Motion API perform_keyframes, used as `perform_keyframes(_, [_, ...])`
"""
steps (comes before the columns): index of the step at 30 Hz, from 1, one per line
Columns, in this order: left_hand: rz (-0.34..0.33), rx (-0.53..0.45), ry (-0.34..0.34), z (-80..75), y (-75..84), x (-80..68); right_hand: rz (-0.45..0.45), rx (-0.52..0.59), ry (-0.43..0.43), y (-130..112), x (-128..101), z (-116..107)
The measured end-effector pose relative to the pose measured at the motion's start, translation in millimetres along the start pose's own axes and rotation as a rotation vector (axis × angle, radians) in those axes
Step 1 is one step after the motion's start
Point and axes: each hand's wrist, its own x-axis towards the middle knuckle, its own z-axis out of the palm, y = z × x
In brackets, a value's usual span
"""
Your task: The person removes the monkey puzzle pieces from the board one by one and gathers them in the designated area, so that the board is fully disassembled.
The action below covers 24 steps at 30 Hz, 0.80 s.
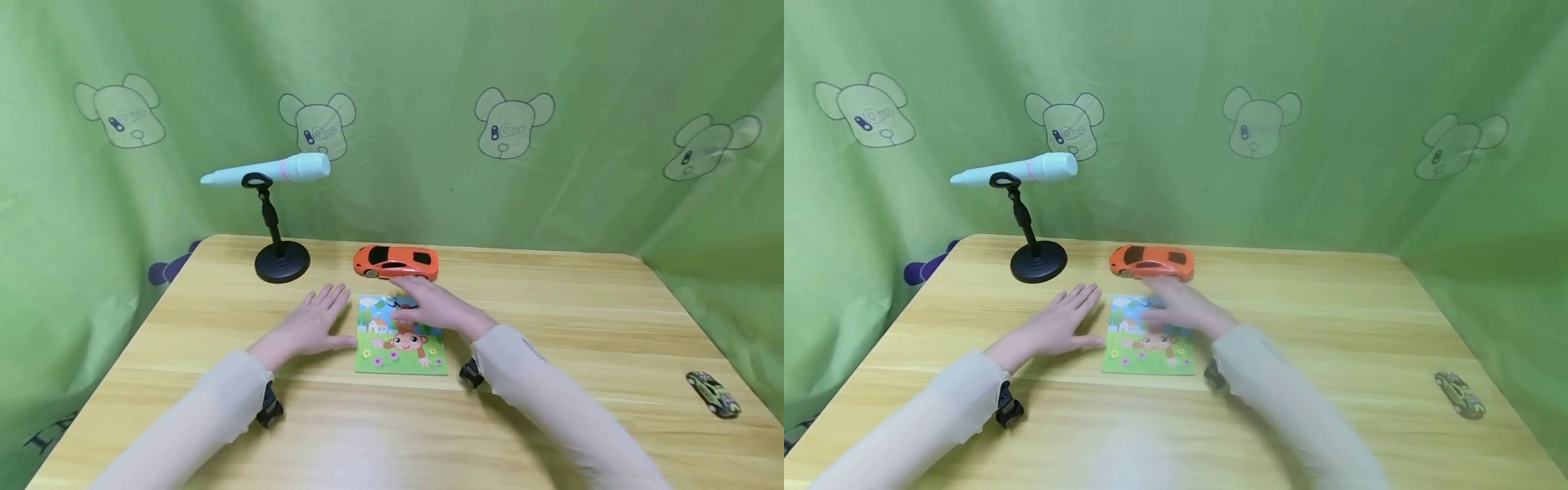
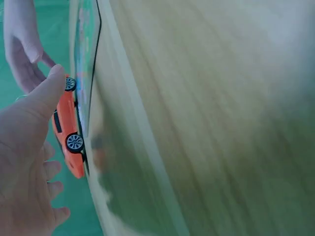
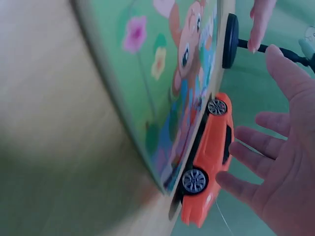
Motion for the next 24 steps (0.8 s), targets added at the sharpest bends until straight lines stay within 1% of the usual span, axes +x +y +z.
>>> perform_keyframes(3, [0.018, 0.003, -0.038, 1.7, 2.1, 6.8, 0.027, 0.01, -0.037, -4.3, 8.7, 3.7])
perform_keyframes(5, [0.017, 0.012, -0.068, 3.3, 3.0, 10.2, 0.032, 0.0, -0.052, -6.2, 14.2, 6.5])
perform_keyframes(8, [-0.001, 0.017, -0.113, 5.7, 3.7, 14.0, 0.031, -0.016, -0.066, -7.8, 21.5, 11.2])
perform_keyframes(12, [-0.019, 0.006, -0.153, 7.2, 4.8, 17.8, 0.033, -0.039, -0.082, -9.1, 29.5, 16.9])
perform_keyframes(15, [-0.025, 0.007, -0.172, 7.7, 6.0, 19.2, 0.028, -0.062, -0.09, -10.6, 33.9, 20.0])
perform_keyframes(19, [-0.03, 0.015, -0.19, 7.6, 8.0, 19.8, -0.002, -0.085, -0.101, -12.4, 37.9, 22.6])
perform_keyframes(24, [-0.034, 0.011, -0.211, 6.4, 10.0, 20.4, -0.016, -0.09, -0.125, -14.4, 40.3, 23.0])
